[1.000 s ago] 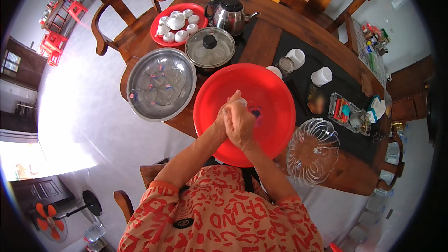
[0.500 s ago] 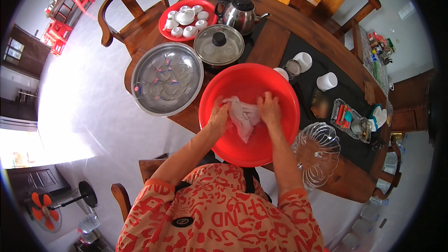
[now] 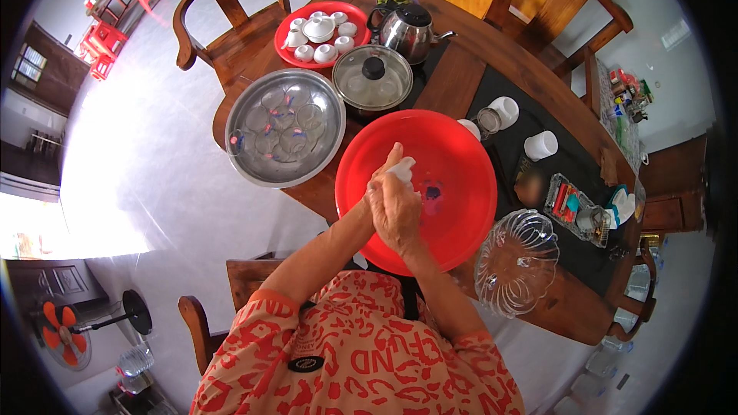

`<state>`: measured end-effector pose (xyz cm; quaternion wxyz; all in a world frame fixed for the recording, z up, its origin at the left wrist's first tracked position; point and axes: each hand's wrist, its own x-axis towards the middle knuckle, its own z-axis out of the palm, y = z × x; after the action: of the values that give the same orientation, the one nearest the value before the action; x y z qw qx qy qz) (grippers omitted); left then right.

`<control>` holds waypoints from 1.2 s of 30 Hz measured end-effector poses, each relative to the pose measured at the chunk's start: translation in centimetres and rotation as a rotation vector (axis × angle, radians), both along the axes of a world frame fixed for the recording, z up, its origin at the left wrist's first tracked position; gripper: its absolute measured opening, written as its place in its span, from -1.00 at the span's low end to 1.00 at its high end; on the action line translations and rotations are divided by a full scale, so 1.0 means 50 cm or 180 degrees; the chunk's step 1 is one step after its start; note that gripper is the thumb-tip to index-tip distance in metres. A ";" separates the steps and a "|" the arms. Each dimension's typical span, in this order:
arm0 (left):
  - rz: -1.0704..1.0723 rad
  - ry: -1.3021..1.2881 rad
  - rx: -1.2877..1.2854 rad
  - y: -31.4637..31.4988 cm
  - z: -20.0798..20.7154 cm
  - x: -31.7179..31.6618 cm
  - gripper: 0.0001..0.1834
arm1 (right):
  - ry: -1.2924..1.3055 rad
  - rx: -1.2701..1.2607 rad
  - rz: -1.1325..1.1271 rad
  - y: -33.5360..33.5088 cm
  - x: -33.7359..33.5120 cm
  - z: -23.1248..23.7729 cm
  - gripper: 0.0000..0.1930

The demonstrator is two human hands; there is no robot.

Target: The person wipes the inside and outside of small glass cups with a white cloth over a red basin. They place the cleaned cups into a metal tray. The person then wipes a large glass bowl and places it on the table.

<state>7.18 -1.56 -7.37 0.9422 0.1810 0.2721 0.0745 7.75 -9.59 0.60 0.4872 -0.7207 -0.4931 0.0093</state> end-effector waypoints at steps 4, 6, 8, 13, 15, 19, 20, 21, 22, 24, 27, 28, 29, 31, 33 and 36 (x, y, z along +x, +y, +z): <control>0.0089 -0.0666 0.0619 -0.019 -0.022 0.001 -0.67 | -0.0071 -0.0169 -0.0344 0.019 0.058 -0.009 -0.86; 0.0198 -0.0222 0.2709 -0.036 -0.036 -0.001 -0.67 | -0.0141 -0.0638 -0.0517 0.017 0.097 -0.049 -0.84; 0.0025 0.1210 0.0360 -0.059 0.037 0.005 -0.66 | -0.0111 -0.1072 -0.0834 -0.002 0.144 -0.090 -0.79; 0.0191 0.1100 0.1001 -0.023 -0.015 -0.053 -0.73 | -0.0303 -0.2539 -0.1431 -0.071 0.216 -0.142 -0.71; 0.0281 0.1438 0.1101 -0.020 -0.005 -0.057 -0.69 | -0.0770 -0.2574 -0.1633 -0.078 0.191 -0.152 -0.75; 0.0286 0.1359 0.0901 -0.044 0.019 -0.047 -0.61 | 0.1023 -0.1660 -0.0153 -0.062 0.177 -0.194 -0.82; 0.0227 0.1252 0.0649 -0.050 0.012 -0.043 -0.60 | 0.1455 -0.1369 -0.0095 -0.071 0.168 -0.200 -0.84; 0.0251 0.1157 0.0427 -0.042 -0.008 -0.043 -0.59 | 0.1875 -0.1047 0.0051 -0.053 0.138 -0.147 -0.86; 0.0234 0.1053 0.0189 -0.040 -0.022 -0.042 -0.57 | 0.2296 -0.0736 0.0157 -0.047 0.110 -0.094 -0.88; 0.0199 0.0651 -0.0324 -0.030 -0.032 -0.038 -0.55 | 0.1931 -0.0592 0.0269 -0.050 0.067 -0.021 -0.89; -0.0192 0.0275 -0.0508 -0.011 0.010 -0.025 -0.55 | 0.0767 -0.0051 0.0243 -0.049 0.019 0.021 -0.87; -0.0373 0.0212 -0.0460 -0.009 0.047 -0.022 -0.56 | 0.0431 0.0073 0.0202 -0.048 0.011 0.034 -0.86; -0.0249 0.0614 -0.0446 -0.020 0.116 -0.011 -0.60 | 0.0287 0.0182 0.0183 -0.049 0.010 0.036 -0.85; -0.0005 0.0014 0.0083 -0.026 0.070 -0.007 -0.65 | 0.0139 0.0143 0.0088 -0.040 0.015 0.048 -0.86; 0.0063 -0.0496 0.0076 -0.030 0.046 -0.002 -0.69 | 0.0093 0.0138 -0.0065 -0.033 0.031 0.045 -0.87; 0.0032 -0.0779 -0.0491 -0.028 0.039 0.005 -0.70 | 0.0154 0.0144 -0.0296 -0.026 0.057 0.016 -0.87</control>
<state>7.42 -2.96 -5.42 0.9790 0.0962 0.1610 0.0796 10.59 -10.88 1.39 0.5150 -0.7312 -0.4472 -0.0071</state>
